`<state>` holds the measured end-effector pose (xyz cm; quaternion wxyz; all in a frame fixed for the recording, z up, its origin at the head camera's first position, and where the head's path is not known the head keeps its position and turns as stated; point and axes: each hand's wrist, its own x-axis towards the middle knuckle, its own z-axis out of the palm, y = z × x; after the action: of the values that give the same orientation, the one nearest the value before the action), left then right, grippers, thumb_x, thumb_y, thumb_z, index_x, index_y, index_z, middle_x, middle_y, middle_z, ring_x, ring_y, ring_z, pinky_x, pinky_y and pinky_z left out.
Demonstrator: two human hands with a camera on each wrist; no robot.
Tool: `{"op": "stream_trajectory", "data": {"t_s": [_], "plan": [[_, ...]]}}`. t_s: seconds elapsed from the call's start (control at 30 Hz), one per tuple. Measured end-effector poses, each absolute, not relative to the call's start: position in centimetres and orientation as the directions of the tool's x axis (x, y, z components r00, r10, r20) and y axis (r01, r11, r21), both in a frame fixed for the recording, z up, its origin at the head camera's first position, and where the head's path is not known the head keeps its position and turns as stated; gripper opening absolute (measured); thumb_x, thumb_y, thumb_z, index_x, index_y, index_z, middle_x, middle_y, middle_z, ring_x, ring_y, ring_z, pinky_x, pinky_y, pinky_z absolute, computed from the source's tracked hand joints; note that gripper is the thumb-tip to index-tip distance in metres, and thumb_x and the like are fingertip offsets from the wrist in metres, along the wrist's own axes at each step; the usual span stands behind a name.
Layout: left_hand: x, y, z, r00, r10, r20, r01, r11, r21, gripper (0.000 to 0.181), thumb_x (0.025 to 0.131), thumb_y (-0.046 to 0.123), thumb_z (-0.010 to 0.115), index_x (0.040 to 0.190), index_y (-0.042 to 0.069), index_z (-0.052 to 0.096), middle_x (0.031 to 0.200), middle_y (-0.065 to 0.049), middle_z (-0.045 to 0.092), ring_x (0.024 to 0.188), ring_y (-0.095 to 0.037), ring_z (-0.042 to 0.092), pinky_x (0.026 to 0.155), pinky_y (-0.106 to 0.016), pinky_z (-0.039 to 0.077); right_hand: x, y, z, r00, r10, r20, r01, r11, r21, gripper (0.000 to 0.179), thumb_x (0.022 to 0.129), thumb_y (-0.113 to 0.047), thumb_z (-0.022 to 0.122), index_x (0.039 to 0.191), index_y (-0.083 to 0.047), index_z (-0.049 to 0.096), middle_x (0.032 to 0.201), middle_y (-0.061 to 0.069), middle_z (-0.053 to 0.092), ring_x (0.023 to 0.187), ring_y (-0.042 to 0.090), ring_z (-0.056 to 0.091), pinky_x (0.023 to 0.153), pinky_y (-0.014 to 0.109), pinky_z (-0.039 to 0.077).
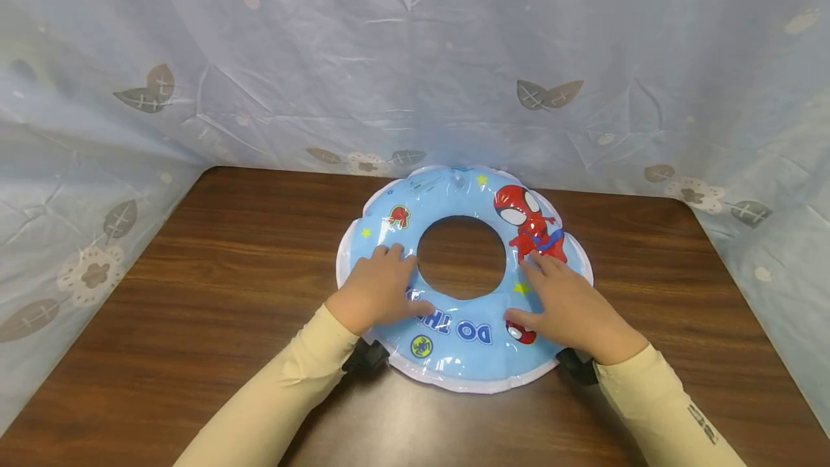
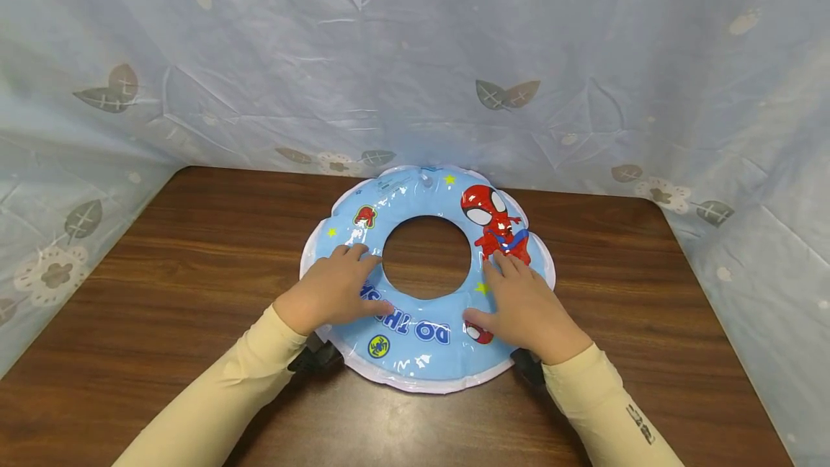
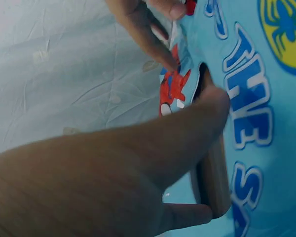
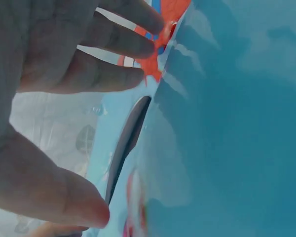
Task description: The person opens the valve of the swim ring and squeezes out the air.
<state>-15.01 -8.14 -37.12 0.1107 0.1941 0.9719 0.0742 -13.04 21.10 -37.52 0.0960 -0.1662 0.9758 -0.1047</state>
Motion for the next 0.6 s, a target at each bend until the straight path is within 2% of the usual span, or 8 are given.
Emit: {"op": "stream_trajectory", "data": {"t_s": [0.1, 0.2, 0.37, 0.6], "plan": [[-14.9, -8.0, -37.4, -0.900, 0.375, -0.220, 0.330, 0.919, 0.217, 0.099, 0.078, 0.070, 0.077, 0.150, 0.007, 0.053, 0.152, -0.022, 0.048, 0.138, -0.044, 0.046, 0.102, -0.063, 0.048, -13.2, 21.4, -37.5, -0.931, -0.327, -0.166, -0.283, 0.929, -0.239, 0.096, 0.084, -0.058, 0.077, 0.153, 0.002, 0.046, 0.158, 0.030, 0.038, 0.144, 0.053, 0.035, 0.101, 0.069, 0.045], [-14.8, -7.8, -37.7, -0.894, 0.361, -0.266, 0.307, 0.925, 0.223, 0.106, 0.077, 0.073, 0.077, 0.155, 0.009, 0.047, 0.160, -0.024, 0.038, 0.146, -0.048, 0.037, 0.106, -0.067, 0.043, -13.4, 21.5, -37.7, -0.926, -0.317, -0.205, -0.267, 0.933, -0.240, 0.098, 0.085, -0.060, 0.075, 0.154, 0.002, 0.044, 0.160, 0.031, 0.035, 0.145, 0.055, 0.033, 0.100, 0.070, 0.045], [-14.8, -7.6, -38.2, -0.890, 0.363, -0.276, 0.318, 0.928, 0.195, 0.105, 0.077, 0.073, 0.077, 0.155, 0.009, 0.047, 0.161, -0.025, 0.038, 0.146, -0.048, 0.037, 0.105, -0.068, 0.044, -13.5, 21.5, -38.0, -0.913, -0.314, -0.259, -0.256, 0.938, -0.235, 0.099, 0.085, -0.063, 0.073, 0.155, 0.001, 0.043, 0.161, 0.032, 0.032, 0.145, 0.056, 0.031, 0.097, 0.070, 0.047], [-14.7, -7.2, -38.4, -0.897, 0.346, -0.275, 0.312, 0.936, 0.162, 0.106, 0.076, 0.072, 0.078, 0.154, 0.007, 0.047, 0.159, -0.025, 0.039, 0.144, -0.047, 0.039, 0.104, -0.066, 0.045, -13.5, 21.3, -38.6, -0.913, -0.317, -0.256, -0.266, 0.939, -0.216, 0.097, 0.085, -0.061, 0.075, 0.153, 0.001, 0.045, 0.159, 0.032, 0.035, 0.143, 0.055, 0.036, 0.095, 0.067, 0.050]]}}
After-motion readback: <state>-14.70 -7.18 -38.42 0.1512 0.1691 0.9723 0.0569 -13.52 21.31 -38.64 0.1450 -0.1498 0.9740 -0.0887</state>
